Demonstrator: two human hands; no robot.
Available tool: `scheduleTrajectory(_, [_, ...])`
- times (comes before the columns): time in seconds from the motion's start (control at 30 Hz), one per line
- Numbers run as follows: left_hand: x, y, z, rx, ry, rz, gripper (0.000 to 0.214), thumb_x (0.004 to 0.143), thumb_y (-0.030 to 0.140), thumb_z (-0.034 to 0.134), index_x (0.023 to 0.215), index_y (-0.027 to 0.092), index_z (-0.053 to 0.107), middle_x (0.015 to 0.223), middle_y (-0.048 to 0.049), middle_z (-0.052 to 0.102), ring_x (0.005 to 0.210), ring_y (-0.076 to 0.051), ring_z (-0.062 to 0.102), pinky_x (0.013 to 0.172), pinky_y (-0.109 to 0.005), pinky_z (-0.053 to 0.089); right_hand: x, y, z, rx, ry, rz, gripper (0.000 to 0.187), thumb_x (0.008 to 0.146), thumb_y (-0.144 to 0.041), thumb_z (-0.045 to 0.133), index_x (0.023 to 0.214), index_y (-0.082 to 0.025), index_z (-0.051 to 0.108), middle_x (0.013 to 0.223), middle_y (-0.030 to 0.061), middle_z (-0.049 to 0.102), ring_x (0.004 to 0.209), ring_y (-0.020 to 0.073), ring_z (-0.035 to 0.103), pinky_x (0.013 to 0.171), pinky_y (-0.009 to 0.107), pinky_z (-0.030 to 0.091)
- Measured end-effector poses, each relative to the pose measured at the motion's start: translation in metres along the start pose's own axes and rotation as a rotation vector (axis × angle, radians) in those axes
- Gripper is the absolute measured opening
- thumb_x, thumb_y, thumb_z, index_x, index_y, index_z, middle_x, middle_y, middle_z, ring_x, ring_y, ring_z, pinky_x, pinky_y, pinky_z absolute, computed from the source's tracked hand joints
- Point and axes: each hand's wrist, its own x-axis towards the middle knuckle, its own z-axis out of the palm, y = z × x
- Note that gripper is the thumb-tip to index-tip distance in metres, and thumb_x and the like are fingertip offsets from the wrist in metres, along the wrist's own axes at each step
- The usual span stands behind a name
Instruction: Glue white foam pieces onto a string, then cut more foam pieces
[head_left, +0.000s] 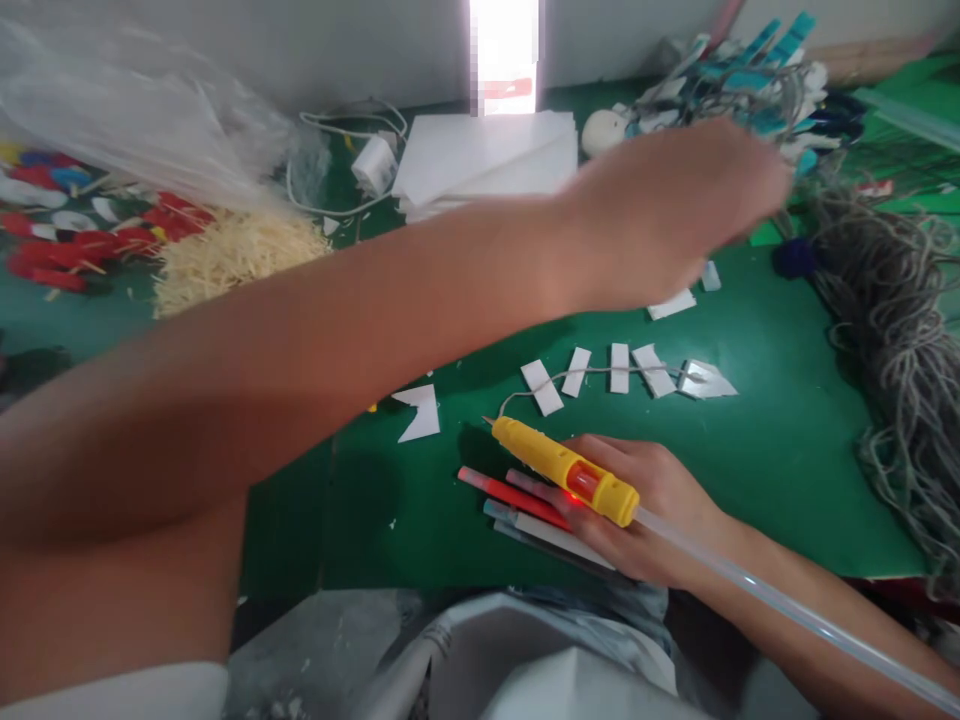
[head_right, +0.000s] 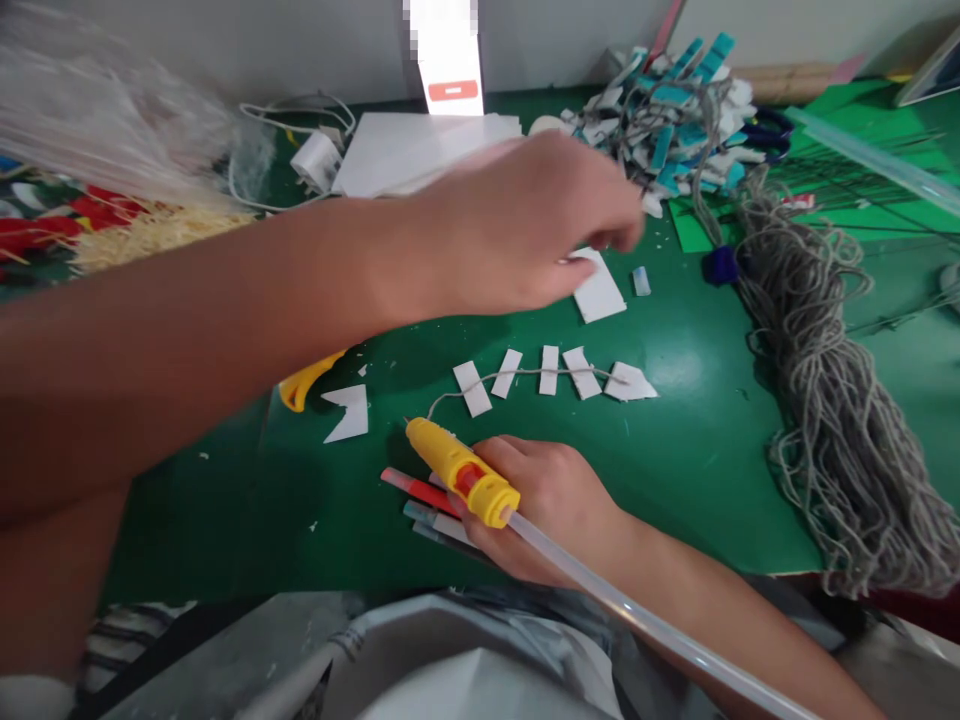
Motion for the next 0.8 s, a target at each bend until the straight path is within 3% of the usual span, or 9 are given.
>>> scheduleTrajectory(0.03, [-0.012,-0.015,0.002,-0.001,-0.007,0.115,0.039,0.100,0.012,0.045,0.128,0.022,0.070,0.130,0.0028,0.073,0.128,-0.018,0.069,0.111,-0.031,0.049,-0.002,0.001,0.002,-0.001,0.026,0.002,0.016,0.099,-0.029,0.050,0.089,-0.023,0.061,0.068,-0.0028,0.063,0.051,0.0098,0.055,0.046,0.023,0.042])
scheduleTrajectory(0.17, [-0.067,-0.071,0.025,-0.103,0.064,-0.082,0.038,0.094,0.019,0.057,0.129,0.021,0.072,0.117,-0.0041,0.079,0.100,-0.022,0.077,0.097,-0.037,0.058,-0.007,0.001,0.004,0.038,0.063,-0.003,0.009,0.097,-0.027,0.053,0.093,-0.023,0.061,0.064,-0.0048,0.057,0.047,0.0096,0.048,0.042,0.024,0.037])
scheduleTrajectory(0.23, [-0.094,-0.087,0.040,-0.182,0.124,-0.131,0.039,0.092,0.024,0.058,0.129,0.021,0.072,0.110,-0.0044,0.081,0.091,-0.020,0.076,0.091,-0.036,0.059,-0.006,-0.001,-0.001,0.104,0.056,-0.001,0.002,0.094,-0.023,0.057,0.093,-0.025,0.058,0.064,-0.0065,0.056,0.045,0.0086,0.046,0.042,0.023,0.037])
scheduleTrajectory(0.3, [-0.118,-0.093,0.053,-0.250,0.132,-0.182,0.040,0.092,0.025,0.058,0.129,0.021,0.071,0.110,-0.0052,0.080,0.088,-0.019,0.074,0.087,-0.034,0.058,-0.005,-0.004,-0.008,0.142,0.078,0.002,0.009,0.092,-0.019,0.059,0.089,-0.026,0.055,0.065,-0.0068,0.057,0.045,0.0081,0.048,0.043,0.022,0.039])
scheduleTrajectory(0.4, [-0.147,-0.086,0.068,-0.321,0.095,-0.247,0.038,0.093,0.026,0.059,0.130,0.021,0.068,0.106,-0.0037,0.078,0.082,-0.015,0.072,0.078,-0.029,0.056,-0.005,-0.008,-0.019,0.132,0.101,0.043,0.012,0.091,-0.017,0.061,0.087,-0.027,0.057,0.068,-0.0035,0.066,0.051,0.0121,0.062,0.049,0.024,0.051])
scheduleTrajectory(0.47, [-0.161,-0.075,0.076,-0.269,0.076,-0.219,0.021,0.093,0.029,0.062,0.110,0.021,0.072,0.095,-0.0020,0.076,0.077,-0.015,0.069,0.072,-0.027,0.053,-0.007,-0.008,-0.022,0.142,0.122,0.116,0.009,0.093,-0.023,0.064,0.086,-0.028,0.060,0.068,-0.0004,0.071,0.052,0.0169,0.067,0.049,0.029,0.057])
scheduleTrajectory(0.53, [-0.171,-0.062,0.082,-0.204,0.077,-0.146,0.014,0.095,0.033,0.065,0.092,0.020,0.071,0.088,-0.0026,0.073,0.077,-0.017,0.068,0.069,-0.028,0.050,-0.010,-0.007,-0.022,0.131,0.165,0.175,0.021,0.099,-0.037,0.062,0.080,-0.028,0.062,0.066,0.0026,0.071,0.051,0.0202,0.068,0.047,0.033,0.058])
scheduleTrajectory(0.63, [-0.176,-0.044,0.089,-0.086,0.071,-0.034,0.014,0.094,0.030,0.067,0.085,0.020,0.068,0.081,-0.0034,0.070,0.074,-0.020,0.067,0.067,-0.032,0.046,-0.017,-0.004,-0.020,0.133,0.202,0.226,0.039,0.102,-0.055,0.058,0.074,-0.029,0.065,0.065,0.0043,0.069,0.052,0.0214,0.066,0.046,0.036,0.057])
scheduleTrajectory(0.8, [-0.172,-0.030,0.099,0.100,0.111,0.049,0.022,0.094,0.014,0.053,0.078,0.020,0.067,0.072,-0.0041,0.065,0.068,-0.021,0.063,0.064,-0.036,0.043,-0.023,-0.003,-0.018,0.176,0.201,0.317,0.037,0.101,-0.058,0.061,0.079,-0.030,0.066,0.070,0.0033,0.067,0.055,0.0204,0.065,0.049,0.037,0.056])
